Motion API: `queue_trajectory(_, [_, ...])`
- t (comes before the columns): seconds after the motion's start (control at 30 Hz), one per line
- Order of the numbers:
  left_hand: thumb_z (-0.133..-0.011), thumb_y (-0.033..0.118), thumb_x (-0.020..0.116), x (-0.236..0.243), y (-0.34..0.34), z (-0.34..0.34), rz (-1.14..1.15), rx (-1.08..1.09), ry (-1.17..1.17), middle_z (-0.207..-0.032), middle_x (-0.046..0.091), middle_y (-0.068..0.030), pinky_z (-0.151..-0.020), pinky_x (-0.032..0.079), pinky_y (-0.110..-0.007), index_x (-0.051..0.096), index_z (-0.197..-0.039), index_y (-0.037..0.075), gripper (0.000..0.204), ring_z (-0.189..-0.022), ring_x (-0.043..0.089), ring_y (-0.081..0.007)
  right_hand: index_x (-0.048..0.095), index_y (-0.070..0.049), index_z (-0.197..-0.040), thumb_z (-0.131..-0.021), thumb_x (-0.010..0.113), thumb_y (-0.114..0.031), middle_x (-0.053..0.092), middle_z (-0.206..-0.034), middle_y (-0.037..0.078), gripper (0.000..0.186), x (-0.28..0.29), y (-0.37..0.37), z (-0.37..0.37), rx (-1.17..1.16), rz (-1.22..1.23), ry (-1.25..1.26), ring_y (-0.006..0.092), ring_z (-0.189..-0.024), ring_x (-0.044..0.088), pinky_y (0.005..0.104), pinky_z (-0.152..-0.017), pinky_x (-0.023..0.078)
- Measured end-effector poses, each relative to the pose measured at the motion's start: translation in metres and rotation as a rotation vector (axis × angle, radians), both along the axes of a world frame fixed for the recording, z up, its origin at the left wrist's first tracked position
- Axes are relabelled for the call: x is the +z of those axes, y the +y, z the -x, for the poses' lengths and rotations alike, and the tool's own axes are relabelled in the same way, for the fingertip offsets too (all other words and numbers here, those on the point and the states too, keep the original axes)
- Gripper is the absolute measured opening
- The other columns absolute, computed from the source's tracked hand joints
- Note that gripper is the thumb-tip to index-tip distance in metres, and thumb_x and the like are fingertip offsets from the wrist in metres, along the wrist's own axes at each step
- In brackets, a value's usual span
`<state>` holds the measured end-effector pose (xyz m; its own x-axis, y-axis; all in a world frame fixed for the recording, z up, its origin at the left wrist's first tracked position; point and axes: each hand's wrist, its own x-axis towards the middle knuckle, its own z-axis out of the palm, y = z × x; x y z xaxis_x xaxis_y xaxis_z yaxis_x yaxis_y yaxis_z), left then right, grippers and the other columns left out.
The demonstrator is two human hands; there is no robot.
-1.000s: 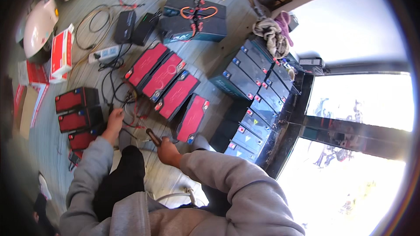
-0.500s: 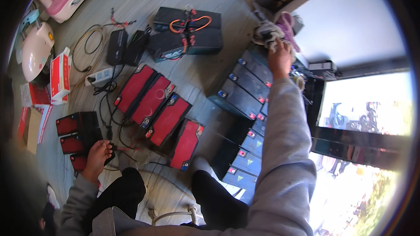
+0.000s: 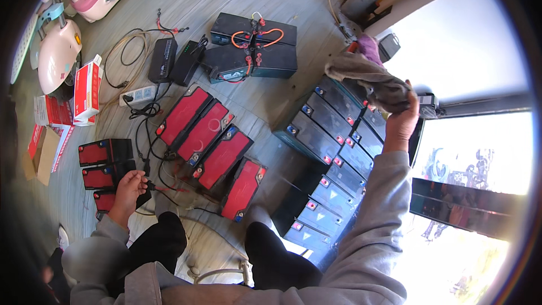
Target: The person sits on the floor and uses a screwdriver to tighten terminal screws on several red batteries. They then wipe the battery surfaces with a cloth.
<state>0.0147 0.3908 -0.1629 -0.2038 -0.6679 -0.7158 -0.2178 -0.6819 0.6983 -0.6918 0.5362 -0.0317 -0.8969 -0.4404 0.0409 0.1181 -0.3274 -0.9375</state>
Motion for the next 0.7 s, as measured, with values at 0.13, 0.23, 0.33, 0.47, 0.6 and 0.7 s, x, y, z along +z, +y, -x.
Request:
queue_trajectory(0.13, [-0.101, 0.022, 0.055, 0.013, -0.002, 0.010, 0.089, 0.010, -0.009, -0.090, 0.064, 0.0002, -0.068, 0.048, -0.023, 0.064, -0.112, 0.007, 0.020, -0.076, 0.059, -0.0081, 0.052, 0.005, -0.134, -0.098, 0.046, -0.043, 0.054, -0.137, 0.024, 0.060, 0.056, 0.017, -0.026, 0.137, 0.152, -0.004, 0.0363, -0.130, 0.049, 0.0502, -0.112, 0.036])
queue_trajectory(0.23, [-0.101, 0.022, 0.056, 0.027, -0.003, 0.024, 0.158, 0.011, 0.027, -0.091, 0.064, -0.0002, -0.068, 0.047, -0.023, 0.064, -0.113, 0.007, 0.021, -0.077, 0.059, -0.0081, 0.054, 0.000, -0.131, -0.097, 0.051, -0.041, 0.059, -0.126, 0.020, 0.054, 0.073, 0.038, -0.063, 0.337, 0.175, -0.011, 0.0323, -0.120, 0.055, 0.0477, -0.107, 0.042])
queue_trajectory(0.33, [-0.103, 0.022, 0.053, 0.047, -0.004, 0.044, 0.147, -0.066, 0.102, -0.094, 0.064, -0.0016, -0.072, 0.048, -0.024, 0.062, -0.116, 0.007, 0.022, -0.081, 0.058, -0.0087, 0.057, -0.003, -0.127, -0.086, 0.072, -0.029, 0.064, -0.109, 0.009, 0.051, 0.056, 0.055, -0.127, 0.398, -0.097, 0.258, 0.0194, -0.093, 0.063, 0.0359, -0.087, 0.051])
queue_trajectory(0.47, [-0.102, 0.023, 0.053, 0.076, 0.003, 0.083, 0.263, -0.340, 0.054, -0.095, 0.064, -0.0017, -0.073, 0.047, -0.023, 0.062, -0.116, 0.005, 0.024, -0.082, 0.057, -0.0084, 0.068, -0.004, -0.112, -0.089, 0.067, -0.005, 0.069, -0.099, 0.001, 0.023, -0.020, 0.066, -0.235, 0.433, -0.626, 0.277, 0.0110, -0.088, 0.063, 0.0298, -0.080, 0.052])
queue_trajectory(0.6, [-0.094, 0.021, 0.061, 0.091, 0.029, 0.129, 0.578, -1.027, -0.171, -0.097, 0.066, -0.0073, -0.080, 0.050, -0.031, 0.063, -0.116, 0.003, 0.028, -0.090, 0.063, -0.0179, 0.065, -0.003, -0.095, -0.075, 0.065, -0.003, 0.059, -0.095, 0.022, 0.020, -0.103, 0.092, -0.309, 0.540, -0.927, 0.808, 0.0415, -0.087, 0.061, 0.0447, -0.077, 0.053])
queue_trajectory(0.7, [-0.086, 0.021, 0.069, 0.088, 0.063, 0.160, 0.811, -1.555, -0.321, -0.123, 0.060, -0.0121, -0.089, 0.051, -0.040, 0.057, -0.127, 0.003, 0.046, -0.110, 0.060, -0.0292, 0.064, -0.005, -0.106, -0.079, 0.062, -0.003, 0.055, -0.115, 0.022, 0.028, -0.134, 0.101, -0.337, 0.409, -1.024, 0.918, 0.0428, -0.096, 0.061, 0.0476, -0.081, 0.053])
